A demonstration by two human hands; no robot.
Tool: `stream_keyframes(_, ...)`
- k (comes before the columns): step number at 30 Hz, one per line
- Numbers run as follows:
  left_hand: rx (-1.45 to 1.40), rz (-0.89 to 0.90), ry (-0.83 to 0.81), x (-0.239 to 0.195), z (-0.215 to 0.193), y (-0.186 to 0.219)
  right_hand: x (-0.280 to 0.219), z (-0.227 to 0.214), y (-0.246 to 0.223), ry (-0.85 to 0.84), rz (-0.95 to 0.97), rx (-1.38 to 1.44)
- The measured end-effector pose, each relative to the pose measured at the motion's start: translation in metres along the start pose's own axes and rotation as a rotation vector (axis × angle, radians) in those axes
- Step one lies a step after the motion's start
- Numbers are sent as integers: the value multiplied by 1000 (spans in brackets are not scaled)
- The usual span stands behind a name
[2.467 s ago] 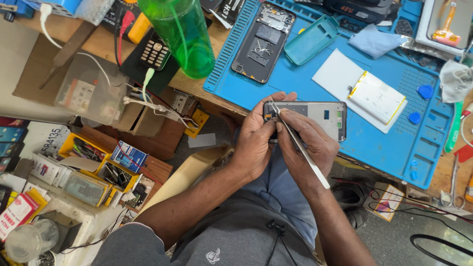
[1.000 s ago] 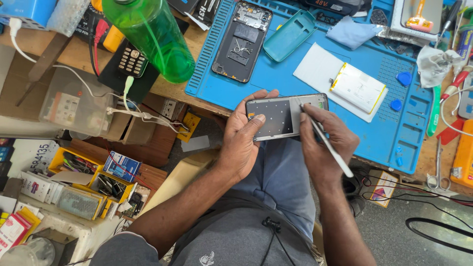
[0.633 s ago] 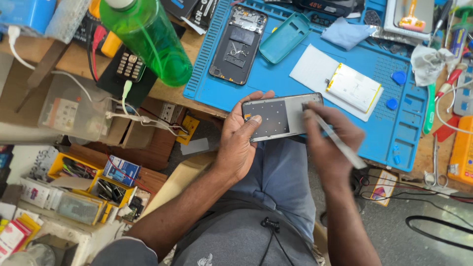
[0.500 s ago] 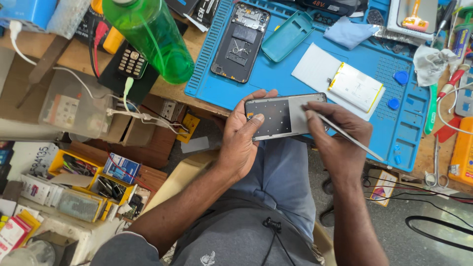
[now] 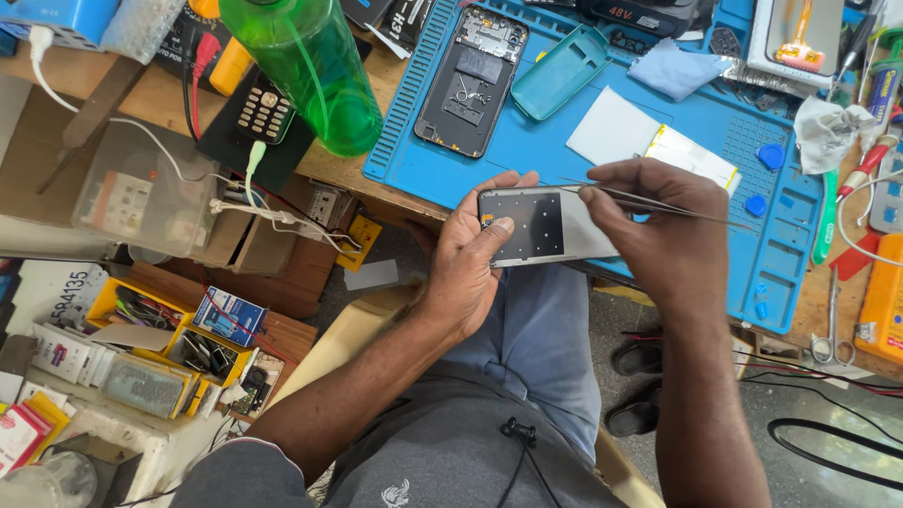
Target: The person removes the battery from a disassembled smartphone, cleans the interior with a toothbrush, and reassembles the device by reconnecting internal components and placing the battery back inside.
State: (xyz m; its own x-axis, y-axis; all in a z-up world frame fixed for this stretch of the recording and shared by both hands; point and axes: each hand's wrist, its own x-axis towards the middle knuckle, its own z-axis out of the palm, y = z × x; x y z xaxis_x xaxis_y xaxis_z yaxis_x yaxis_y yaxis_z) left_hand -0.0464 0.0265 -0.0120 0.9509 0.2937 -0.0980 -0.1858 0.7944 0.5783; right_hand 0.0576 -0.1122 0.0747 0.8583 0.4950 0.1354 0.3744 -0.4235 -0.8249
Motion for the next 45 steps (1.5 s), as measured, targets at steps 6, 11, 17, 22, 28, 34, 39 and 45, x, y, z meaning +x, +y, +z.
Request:
stream_keyframes(6,18,-1,-1,1,1,2,-1,17,2,-80,-126,-56)
stream_keyframes(11,30,-8,1,-1,0,5,4,-18,15,31,5,-10)
stream_keyframes(17,28,-12,26,1,3,4,-3,12,7,-5,-108,-5)
stream_keyframes(22,36,-5,27,2,3,8,10,-19,22,70,-66,-70)
stream_keyframes(28,36,-44,36,4,13,13,-24,-76,68,306,73,41)
stream_keyframes(34,607,85,-175,-10,13,26,-44,-57,73,325,108,378)
stream_keyframes(39,1254,264,-184,-23,8,36,-49,-37,80,342,39,279)
stream_keyframes(45,1512,270,-180,-24,9,41,-39,-35,81,246,-23,156)
